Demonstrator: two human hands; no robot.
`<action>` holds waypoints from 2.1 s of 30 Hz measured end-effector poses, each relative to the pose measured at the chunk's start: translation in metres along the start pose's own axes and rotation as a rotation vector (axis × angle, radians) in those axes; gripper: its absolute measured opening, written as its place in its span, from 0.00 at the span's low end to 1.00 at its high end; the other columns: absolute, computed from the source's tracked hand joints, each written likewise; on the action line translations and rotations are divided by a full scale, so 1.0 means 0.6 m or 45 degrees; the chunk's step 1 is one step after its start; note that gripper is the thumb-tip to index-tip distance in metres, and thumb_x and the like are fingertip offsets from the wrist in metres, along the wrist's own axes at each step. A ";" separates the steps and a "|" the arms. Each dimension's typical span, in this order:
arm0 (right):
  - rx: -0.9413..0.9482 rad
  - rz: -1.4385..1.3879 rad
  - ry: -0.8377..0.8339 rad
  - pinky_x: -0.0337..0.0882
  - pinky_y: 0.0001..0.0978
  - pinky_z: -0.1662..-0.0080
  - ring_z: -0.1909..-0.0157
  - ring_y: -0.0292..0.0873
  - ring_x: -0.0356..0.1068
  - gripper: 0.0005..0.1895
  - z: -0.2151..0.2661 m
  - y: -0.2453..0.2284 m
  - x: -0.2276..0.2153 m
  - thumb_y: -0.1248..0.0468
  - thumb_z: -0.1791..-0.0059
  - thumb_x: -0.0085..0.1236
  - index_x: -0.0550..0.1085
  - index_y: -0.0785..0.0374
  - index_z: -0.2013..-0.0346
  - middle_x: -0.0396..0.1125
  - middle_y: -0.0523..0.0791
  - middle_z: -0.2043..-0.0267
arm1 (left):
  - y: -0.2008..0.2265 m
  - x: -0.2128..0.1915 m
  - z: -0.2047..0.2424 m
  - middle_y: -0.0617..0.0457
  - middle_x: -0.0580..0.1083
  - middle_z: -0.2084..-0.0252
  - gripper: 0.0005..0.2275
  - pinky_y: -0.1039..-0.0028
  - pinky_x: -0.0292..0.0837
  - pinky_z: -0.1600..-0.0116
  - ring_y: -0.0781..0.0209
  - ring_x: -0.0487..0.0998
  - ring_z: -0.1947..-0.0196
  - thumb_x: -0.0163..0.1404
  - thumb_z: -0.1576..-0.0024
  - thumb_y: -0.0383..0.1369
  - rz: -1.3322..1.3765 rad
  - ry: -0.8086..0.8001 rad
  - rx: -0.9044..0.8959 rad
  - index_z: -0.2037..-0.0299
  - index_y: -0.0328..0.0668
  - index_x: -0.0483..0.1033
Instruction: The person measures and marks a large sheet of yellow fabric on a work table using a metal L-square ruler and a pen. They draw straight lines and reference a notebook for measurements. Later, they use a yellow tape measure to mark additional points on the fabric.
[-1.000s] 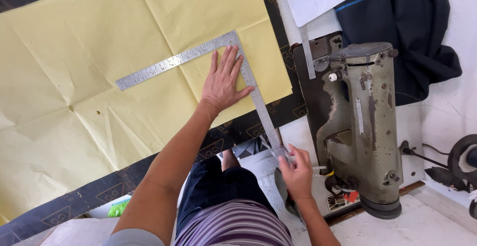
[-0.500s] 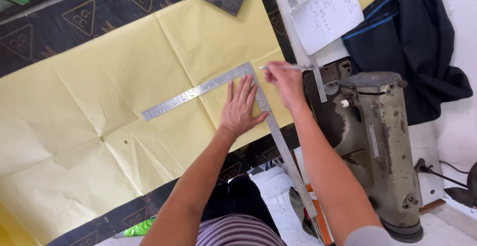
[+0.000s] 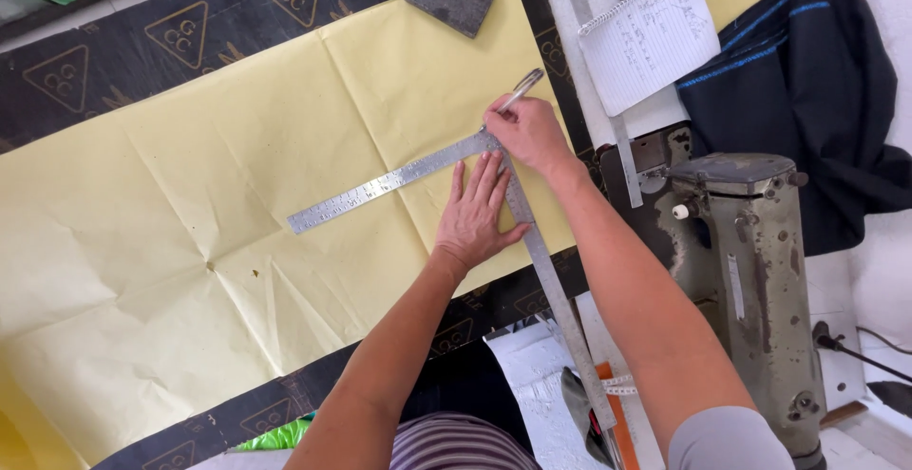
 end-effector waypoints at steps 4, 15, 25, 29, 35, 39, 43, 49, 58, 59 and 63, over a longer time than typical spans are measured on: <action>-0.760 0.952 0.499 0.68 0.40 0.66 0.71 0.45 0.70 0.04 0.067 -0.017 -0.024 0.60 0.57 0.59 0.74 0.51 0.77 0.61 0.40 0.78 | 0.004 0.003 0.008 0.47 0.49 0.21 0.44 0.47 0.33 0.19 0.52 0.45 0.20 0.45 0.49 0.67 -0.017 -0.010 -0.002 0.28 0.45 0.59; 0.588 0.481 0.178 0.75 0.50 0.52 0.46 0.51 0.70 0.32 0.577 0.132 0.014 0.48 0.53 0.61 0.66 0.61 0.39 0.65 0.49 0.46 | 0.009 -0.025 0.011 0.40 0.48 0.21 0.42 0.41 0.28 0.22 0.44 0.41 0.20 0.36 0.41 0.66 -0.160 -0.032 0.102 0.27 0.38 0.59; 0.276 0.372 0.512 0.73 0.43 0.59 0.59 0.47 0.75 0.20 0.706 0.063 0.237 0.56 0.59 0.64 0.77 0.52 0.52 0.75 0.39 0.60 | -0.103 -0.110 0.210 0.38 0.50 0.22 0.36 0.38 0.32 0.23 0.42 0.47 0.21 0.40 0.39 0.59 -0.046 0.089 0.039 0.29 0.40 0.62; 0.115 0.250 0.524 0.74 0.39 0.57 0.58 0.45 0.76 0.20 0.733 -0.029 0.383 0.57 0.58 0.66 0.78 0.57 0.53 0.75 0.42 0.58 | -0.228 -0.189 0.342 0.40 0.43 0.21 0.37 0.39 0.23 0.24 0.43 0.38 0.21 0.31 0.38 0.62 -0.081 -0.109 -0.053 0.26 0.43 0.55; -0.063 0.330 0.768 0.77 0.34 0.58 0.62 0.44 0.77 0.21 0.724 -0.113 0.506 0.57 0.66 0.73 0.81 0.52 0.59 0.75 0.40 0.66 | -0.376 -0.181 0.432 0.40 0.57 0.25 0.36 0.36 0.42 0.25 0.42 0.58 0.25 0.46 0.43 0.64 -0.112 0.251 0.041 0.32 0.49 0.66; -0.099 0.458 0.795 0.75 0.35 0.56 0.59 0.45 0.76 0.23 0.739 -0.103 0.497 0.57 0.65 0.72 0.79 0.54 0.56 0.74 0.41 0.63 | -0.354 -0.172 0.412 0.40 0.56 0.25 0.35 0.36 0.43 0.25 0.42 0.57 0.24 0.47 0.43 0.64 -0.084 0.236 0.103 0.32 0.49 0.67; -0.011 0.505 0.731 0.76 0.36 0.55 0.59 0.47 0.77 0.25 0.727 -0.114 0.457 0.56 0.61 0.72 0.78 0.56 0.51 0.75 0.44 0.62 | -0.326 -0.163 0.376 0.42 0.56 0.25 0.34 0.38 0.41 0.24 0.45 0.55 0.24 0.47 0.42 0.64 -0.089 0.193 0.109 0.32 0.51 0.69; 0.034 0.439 0.570 0.76 0.33 0.56 0.59 0.45 0.77 0.22 0.718 -0.116 0.434 0.56 0.59 0.72 0.77 0.55 0.52 0.75 0.42 0.62 | -0.318 -0.165 0.371 0.45 0.47 0.21 0.36 0.41 0.31 0.22 0.47 0.43 0.20 0.32 0.38 0.67 -0.129 -0.099 0.021 0.27 0.55 0.59; -0.038 0.345 0.489 0.76 0.37 0.57 0.60 0.48 0.76 0.27 0.717 -0.111 0.426 0.61 0.59 0.69 0.77 0.54 0.44 0.73 0.44 0.64 | -0.318 -0.158 0.373 0.47 0.49 0.22 0.37 0.43 0.28 0.22 0.49 0.41 0.20 0.37 0.41 0.70 -0.148 -0.039 0.071 0.29 0.58 0.62; -0.045 0.340 0.478 0.76 0.37 0.57 0.61 0.47 0.76 0.28 0.717 -0.112 0.425 0.62 0.59 0.68 0.77 0.54 0.43 0.72 0.44 0.64 | -0.318 -0.156 0.373 0.47 0.51 0.23 0.37 0.43 0.29 0.21 0.49 0.42 0.20 0.37 0.41 0.70 -0.150 -0.028 0.081 0.29 0.59 0.62; -0.049 0.301 0.451 0.75 0.38 0.58 0.62 0.48 0.75 0.30 0.723 -0.101 0.425 0.62 0.59 0.67 0.76 0.52 0.41 0.71 0.44 0.65 | -0.321 -0.149 0.373 0.49 0.53 0.24 0.39 0.45 0.28 0.21 0.52 0.43 0.20 0.36 0.43 0.73 -0.170 -0.027 0.081 0.29 0.60 0.63</action>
Point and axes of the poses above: each hand's wrist, its own z-axis away from the middle knuckle, its own x-axis out of the palm, y = z × x, the point moved 3 cm from there along -z, towards the middle knuckle
